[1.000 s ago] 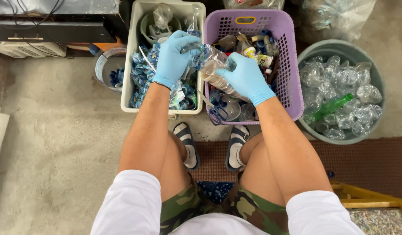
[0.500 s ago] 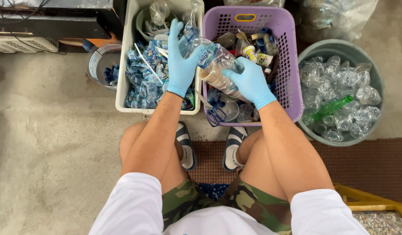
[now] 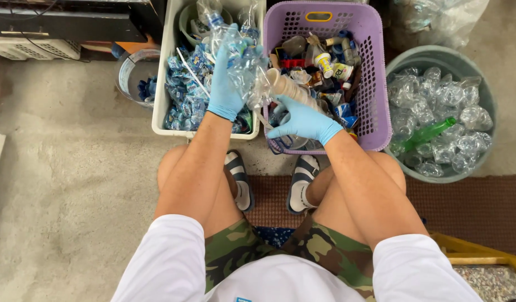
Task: The person sits on a mat and sorts plastic waste from a purple basket into bins. They use scissors to cut labels off bottles and peel off stickers from containers, then place the cleaned items into a white bin.
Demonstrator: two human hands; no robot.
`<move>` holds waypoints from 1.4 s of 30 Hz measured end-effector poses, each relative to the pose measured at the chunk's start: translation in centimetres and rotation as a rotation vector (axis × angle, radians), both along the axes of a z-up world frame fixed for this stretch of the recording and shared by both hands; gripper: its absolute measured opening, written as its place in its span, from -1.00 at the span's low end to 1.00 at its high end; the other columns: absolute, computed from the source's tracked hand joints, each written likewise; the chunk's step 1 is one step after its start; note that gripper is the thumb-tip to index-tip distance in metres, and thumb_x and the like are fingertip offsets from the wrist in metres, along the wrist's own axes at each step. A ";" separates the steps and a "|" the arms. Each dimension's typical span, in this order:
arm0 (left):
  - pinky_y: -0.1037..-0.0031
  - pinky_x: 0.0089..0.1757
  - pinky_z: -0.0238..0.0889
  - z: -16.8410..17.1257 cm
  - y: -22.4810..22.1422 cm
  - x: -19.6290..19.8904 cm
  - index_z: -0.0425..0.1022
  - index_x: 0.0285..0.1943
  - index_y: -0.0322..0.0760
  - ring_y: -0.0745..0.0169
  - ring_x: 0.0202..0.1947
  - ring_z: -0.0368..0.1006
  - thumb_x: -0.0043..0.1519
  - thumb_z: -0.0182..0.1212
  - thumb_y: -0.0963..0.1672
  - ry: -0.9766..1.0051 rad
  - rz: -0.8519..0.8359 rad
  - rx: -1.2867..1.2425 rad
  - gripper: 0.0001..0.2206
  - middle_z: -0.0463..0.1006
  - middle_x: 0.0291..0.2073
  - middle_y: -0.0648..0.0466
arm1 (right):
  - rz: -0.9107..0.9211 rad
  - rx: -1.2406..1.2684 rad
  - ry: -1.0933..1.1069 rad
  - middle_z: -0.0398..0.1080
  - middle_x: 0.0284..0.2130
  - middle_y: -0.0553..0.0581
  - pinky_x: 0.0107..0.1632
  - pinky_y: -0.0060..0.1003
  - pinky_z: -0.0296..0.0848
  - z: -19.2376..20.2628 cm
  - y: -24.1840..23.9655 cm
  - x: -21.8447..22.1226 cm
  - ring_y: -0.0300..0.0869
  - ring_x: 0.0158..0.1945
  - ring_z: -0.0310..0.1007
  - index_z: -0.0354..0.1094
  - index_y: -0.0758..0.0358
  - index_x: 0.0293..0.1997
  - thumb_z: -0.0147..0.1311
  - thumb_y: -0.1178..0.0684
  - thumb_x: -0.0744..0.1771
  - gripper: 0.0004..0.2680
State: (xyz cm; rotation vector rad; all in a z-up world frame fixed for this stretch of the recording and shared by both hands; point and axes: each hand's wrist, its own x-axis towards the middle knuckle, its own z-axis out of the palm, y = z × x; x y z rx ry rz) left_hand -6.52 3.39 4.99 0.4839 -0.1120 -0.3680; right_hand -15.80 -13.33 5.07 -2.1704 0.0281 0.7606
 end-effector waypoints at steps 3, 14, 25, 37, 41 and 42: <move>0.07 0.35 0.01 -0.7 0.9 0.8 0.23 0.51 0.09 0.14 0.56 -0.05 0.17 0.08 0.14 0.220 0.204 0.484 -0.34 0.11 0.57 0.18 | 0.075 -0.307 -0.243 0.46 -0.37 0.11 -0.24 -0.12 0.32 -7.2 -1.7 0.2 -0.03 -0.29 0.41 0.30 0.12 -0.31 0.29 -0.17 0.26 -0.74; 0.10 0.42 -0.43 -1.5 0.2 -1.2 0.04 0.60 0.03 0.20 0.61 -0.36 0.14 0.04 0.11 0.331 0.174 0.721 -0.24 -0.20 0.62 0.16 | 0.146 -0.609 -0.211 0.51 -0.31 0.38 -0.27 0.10 0.49 -17.8 0.8 -1.1 0.28 -0.26 0.53 0.26 0.27 0.10 -0.05 0.07 0.35 -0.77; 0.00 0.41 -0.44 -2.2 1.3 -0.4 -0.17 0.62 0.20 0.16 0.62 -0.39 -0.04 -0.06 0.29 0.308 0.127 0.650 -0.05 -0.23 0.65 0.25 | -0.106 -0.086 -0.210 0.50 -0.24 0.10 -0.17 -0.23 0.39 -3.4 -2.6 -1.3 -0.14 -0.23 0.46 0.32 0.17 0.29 -0.01 0.15 0.23 -0.57; -0.04 0.37 -0.07 -4.1 -0.5 1.4 0.27 0.48 0.11 -0.14 0.55 -0.06 0.12 -0.16 0.31 0.125 0.075 0.517 -0.24 0.11 0.56 -0.03 | -0.129 0.854 -0.206 0.34 -0.41 0.15 -0.26 -0.41 0.35 -1.8 -2.6 -3.2 -0.20 -0.41 0.30 0.20 0.30 -0.02 0.00 -0.12 0.41 -0.74; 0.08 0.34 -0.02 -11.2 0.3 5.3 0.07 0.38 -0.20 -0.18 0.47 0.03 0.24 0.03 0.26 0.370 0.070 0.409 -0.29 -0.06 0.54 -0.18 | -0.316 0.995 -0.148 0.43 -0.29 0.31 -0.23 -0.10 0.52 -4.2 -2.3 -2.9 -0.02 -0.27 0.45 0.23 0.49 0.19 0.01 0.20 0.41 -0.77; 0.10 0.23 0.32 -14.8 0.7 7.1 -0.20 0.65 -0.19 -0.21 0.36 0.29 0.28 0.05 0.23 0.368 0.051 0.316 -0.12 -0.05 0.56 -0.21 | -0.342 1.050 -0.113 0.41 -0.30 0.33 -0.22 -0.10 0.50 -4.1 -2.0 -2.9 -0.02 -0.28 0.44 0.21 0.53 0.17 0.01 0.20 0.41 -0.76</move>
